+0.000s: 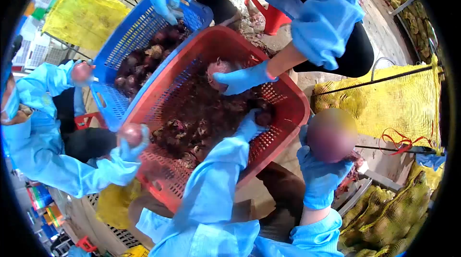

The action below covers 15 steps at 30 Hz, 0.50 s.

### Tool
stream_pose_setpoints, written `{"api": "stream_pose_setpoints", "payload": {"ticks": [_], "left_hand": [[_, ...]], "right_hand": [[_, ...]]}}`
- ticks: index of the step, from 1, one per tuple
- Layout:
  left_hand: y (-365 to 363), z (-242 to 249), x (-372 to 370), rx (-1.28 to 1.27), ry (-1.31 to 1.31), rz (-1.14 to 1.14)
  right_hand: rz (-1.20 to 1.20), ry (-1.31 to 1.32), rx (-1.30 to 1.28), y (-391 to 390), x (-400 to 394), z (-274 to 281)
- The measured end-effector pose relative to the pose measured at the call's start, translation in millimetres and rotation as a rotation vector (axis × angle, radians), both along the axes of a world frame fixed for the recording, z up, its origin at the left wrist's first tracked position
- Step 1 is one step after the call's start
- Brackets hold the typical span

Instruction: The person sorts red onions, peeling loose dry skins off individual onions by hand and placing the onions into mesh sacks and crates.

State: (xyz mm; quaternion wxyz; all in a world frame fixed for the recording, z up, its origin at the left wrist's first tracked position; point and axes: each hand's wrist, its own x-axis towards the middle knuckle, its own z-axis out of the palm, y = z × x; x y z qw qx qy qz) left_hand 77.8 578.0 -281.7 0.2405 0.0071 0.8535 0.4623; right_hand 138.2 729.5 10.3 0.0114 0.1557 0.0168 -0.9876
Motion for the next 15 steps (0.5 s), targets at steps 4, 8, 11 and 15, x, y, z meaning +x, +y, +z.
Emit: {"api": "stream_pose_setpoints", "payload": {"ticks": [4,8,11,15], "left_hand": [[-47,81,47,0.952,-0.334,0.501],[-85,159,88,1.646,-0.786,0.718],[-87,215,111,1.824,-0.762,0.723],[-95,244,136,1.768,-0.699,0.58]], "right_hand": [[-0.003,-0.009,0.035,8,-1,-5],[-0.066,0.005,0.286,3,-7,-9],[-0.11,0.043,0.486,13,-6,-37],[-0.16,0.102,0.49,23,21,-9]]}}
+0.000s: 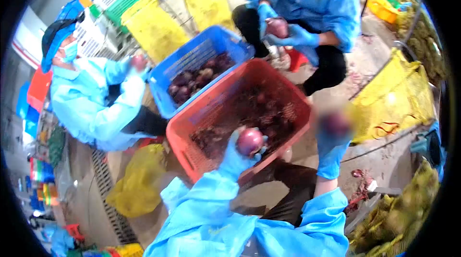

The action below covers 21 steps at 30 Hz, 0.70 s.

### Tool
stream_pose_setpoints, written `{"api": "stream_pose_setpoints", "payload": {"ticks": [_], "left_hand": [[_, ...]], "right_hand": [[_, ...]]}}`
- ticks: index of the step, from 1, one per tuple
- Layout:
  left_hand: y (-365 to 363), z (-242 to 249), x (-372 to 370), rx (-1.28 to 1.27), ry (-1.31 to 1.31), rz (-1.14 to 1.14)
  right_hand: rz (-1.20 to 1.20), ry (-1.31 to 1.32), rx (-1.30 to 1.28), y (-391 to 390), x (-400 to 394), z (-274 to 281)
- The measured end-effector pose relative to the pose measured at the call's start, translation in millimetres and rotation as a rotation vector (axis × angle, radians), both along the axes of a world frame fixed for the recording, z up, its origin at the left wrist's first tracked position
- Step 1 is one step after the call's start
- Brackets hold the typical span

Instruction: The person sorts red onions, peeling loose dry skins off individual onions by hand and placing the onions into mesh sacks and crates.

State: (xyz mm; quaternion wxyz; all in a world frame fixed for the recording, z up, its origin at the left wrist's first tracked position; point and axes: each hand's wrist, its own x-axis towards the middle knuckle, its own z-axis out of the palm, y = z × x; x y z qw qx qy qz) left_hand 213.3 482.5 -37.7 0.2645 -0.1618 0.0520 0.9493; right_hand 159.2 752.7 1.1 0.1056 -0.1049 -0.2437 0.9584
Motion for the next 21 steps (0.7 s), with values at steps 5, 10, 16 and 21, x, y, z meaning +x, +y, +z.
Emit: {"api": "stream_pose_setpoints", "payload": {"ticks": [5,10,16,21], "left_hand": [[-9,22,29,-0.206,-0.076,0.19],[-37,-6,50,-0.201,-0.165,0.25],[-40,7,62,-0.353,0.003,0.403],[-32,40,60,-0.369,0.327,0.567]], "right_hand": [[-0.403,0.26,0.443,69,33,102],[-1.037,0.434,1.017,161,4,206],[-0.837,0.163,1.247,218,-30,199],[-0.049,0.289,1.153,68,12,110]]}}
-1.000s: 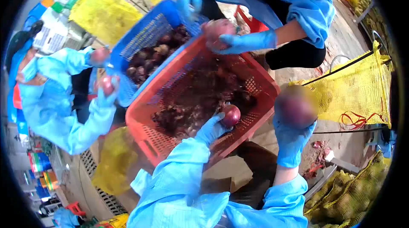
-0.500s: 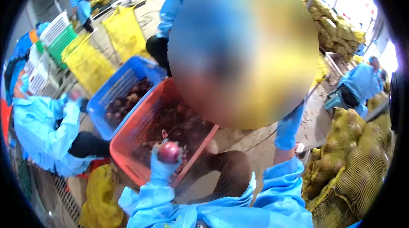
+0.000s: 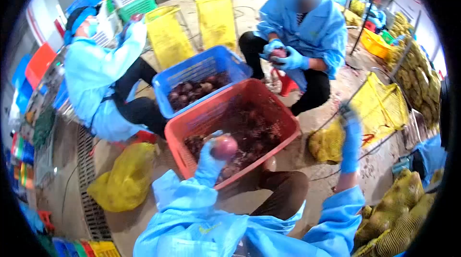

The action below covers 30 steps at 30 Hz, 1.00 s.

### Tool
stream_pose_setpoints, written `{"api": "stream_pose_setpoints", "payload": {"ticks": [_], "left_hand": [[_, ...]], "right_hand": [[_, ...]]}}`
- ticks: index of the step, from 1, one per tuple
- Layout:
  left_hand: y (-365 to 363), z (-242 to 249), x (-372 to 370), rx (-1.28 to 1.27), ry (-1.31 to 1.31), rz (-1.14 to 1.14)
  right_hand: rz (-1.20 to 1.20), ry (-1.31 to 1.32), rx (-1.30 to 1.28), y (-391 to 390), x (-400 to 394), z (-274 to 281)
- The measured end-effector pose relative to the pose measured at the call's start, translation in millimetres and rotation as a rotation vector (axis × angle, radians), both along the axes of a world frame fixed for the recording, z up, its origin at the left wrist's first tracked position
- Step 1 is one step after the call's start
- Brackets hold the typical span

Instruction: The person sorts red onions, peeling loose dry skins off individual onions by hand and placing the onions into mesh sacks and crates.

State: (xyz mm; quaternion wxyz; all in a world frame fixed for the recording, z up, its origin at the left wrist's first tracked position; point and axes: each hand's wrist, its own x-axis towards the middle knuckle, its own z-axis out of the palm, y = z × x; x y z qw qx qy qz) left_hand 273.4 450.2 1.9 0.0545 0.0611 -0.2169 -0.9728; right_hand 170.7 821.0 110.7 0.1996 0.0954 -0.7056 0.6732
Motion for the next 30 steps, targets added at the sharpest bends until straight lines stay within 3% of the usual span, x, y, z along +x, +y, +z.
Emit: {"api": "stream_pose_setpoints", "payload": {"ticks": [2,3,5,7,8,11,13,15,16,17,18,19,20,22,24,26,27,28,30], "left_hand": [[1,9,0,-0.087,0.048,0.014],[0,15,0,-0.133,0.053,0.003],[9,25,6,-0.158,0.044,-0.021],[10,26,11,-0.408,0.024,0.045],[9,26,14,-0.583,0.009,0.056],[18,45,24,-0.434,-0.046,-0.056],[19,42,22,-0.675,0.078,-0.016],[15,44,18,-0.646,-0.033,0.045],[8,38,15,-0.501,-0.057,0.032],[-1,30,14,-0.357,-0.083,0.023],[-9,23,14,-0.406,-0.116,0.05],[-19,11,14,-0.466,-0.16,0.071],[-32,-8,14,-0.486,-0.187,0.048],[-49,-34,19,-0.558,-0.319,0.022],[-63,-54,25,-0.54,-0.417,-0.001],[-72,-72,32,-0.522,-0.452,0.026],[-78,-81,34,-0.493,-0.451,0.026],[-79,-79,35,-0.516,-0.49,0.042],[-84,-95,41,-0.49,-0.493,0.107]], "right_hand": [[0.27,-0.273,0.278,-96,36,-18],[0.464,-0.186,0.153,-133,57,-35],[0.841,-0.41,-0.219,-189,80,-58],[0.73,-0.349,-0.399,-235,102,-61],[0.585,-0.224,-0.327,-248,99,-80],[0.546,-0.21,-0.325,-241,97,-97],[0.612,-0.416,-0.531,-219,101,-73],[0.368,-0.323,-0.435,-184,88,-60],[0.458,-0.227,-0.587,-155,58,-90],[0.312,-0.093,-0.464,-122,48,-63],[0.143,0.022,-0.336,-89,39,-35],[-0.144,0.002,-0.412,-76,53,22],[-0.192,0.28,-0.363,-39,30,30],[-0.346,0.576,-0.24,22,-4,76],[-0.858,0.644,0.325,86,-30,106],[-0.378,0.393,0.171,146,-47,107],[-0.332,0.288,-0.055,161,-54,91],[-0.371,0.286,-0.064,133,-37,92],[-0.474,0.242,0.194,75,-11,82]]}}
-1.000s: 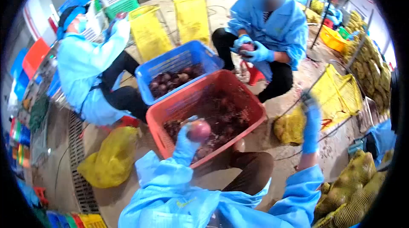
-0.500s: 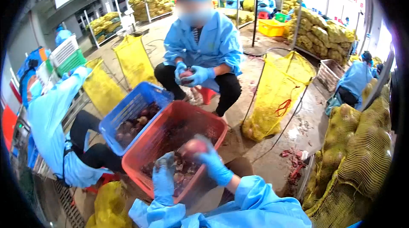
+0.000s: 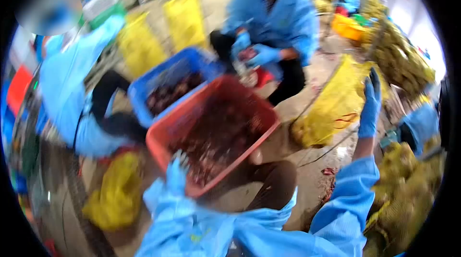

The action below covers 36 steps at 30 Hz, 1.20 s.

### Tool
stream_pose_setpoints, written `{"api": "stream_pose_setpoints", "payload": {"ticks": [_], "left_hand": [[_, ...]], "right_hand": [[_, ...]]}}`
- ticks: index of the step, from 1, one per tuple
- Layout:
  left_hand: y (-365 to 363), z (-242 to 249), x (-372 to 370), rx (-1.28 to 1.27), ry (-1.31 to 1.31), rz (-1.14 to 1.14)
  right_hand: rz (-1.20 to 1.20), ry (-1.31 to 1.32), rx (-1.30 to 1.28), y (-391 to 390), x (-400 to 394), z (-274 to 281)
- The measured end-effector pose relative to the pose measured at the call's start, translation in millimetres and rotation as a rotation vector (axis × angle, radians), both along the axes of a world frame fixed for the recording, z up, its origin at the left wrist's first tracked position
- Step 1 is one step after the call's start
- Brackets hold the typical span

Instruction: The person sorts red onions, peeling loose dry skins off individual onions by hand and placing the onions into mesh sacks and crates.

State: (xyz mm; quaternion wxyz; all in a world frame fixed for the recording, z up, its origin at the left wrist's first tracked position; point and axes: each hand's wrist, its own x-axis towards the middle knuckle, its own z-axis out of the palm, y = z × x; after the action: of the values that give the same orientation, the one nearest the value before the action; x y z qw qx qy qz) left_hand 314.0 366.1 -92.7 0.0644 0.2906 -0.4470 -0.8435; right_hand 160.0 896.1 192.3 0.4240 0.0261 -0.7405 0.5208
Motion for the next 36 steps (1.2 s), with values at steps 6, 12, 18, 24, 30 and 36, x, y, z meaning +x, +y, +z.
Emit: {"api": "stream_pose_setpoints", "payload": {"ticks": [6,12,18,24,30,36], "left_hand": [[-15,-6,-6,0.085,-0.069,0.27],[-22,-33,-17,-0.029,-0.137,0.209],[19,-122,-29,-0.674,-0.57,-0.732],[64,-140,-93,-0.97,-0.343,-0.866],[104,-163,-221,-1.376,-0.38,-0.865],[119,-249,-266,-1.256,-0.765,-0.78]], "right_hand": [[0.597,-0.295,-0.039,-169,22,-134],[0.918,-0.523,-0.131,-263,1,-171],[0.847,-0.619,-0.193,-280,-29,-191],[0.634,-0.67,-0.302,-273,-46,-180],[0.509,-0.778,-0.195,-262,-43,-174],[0.433,-0.807,-0.157,-244,-47,-178]]}}
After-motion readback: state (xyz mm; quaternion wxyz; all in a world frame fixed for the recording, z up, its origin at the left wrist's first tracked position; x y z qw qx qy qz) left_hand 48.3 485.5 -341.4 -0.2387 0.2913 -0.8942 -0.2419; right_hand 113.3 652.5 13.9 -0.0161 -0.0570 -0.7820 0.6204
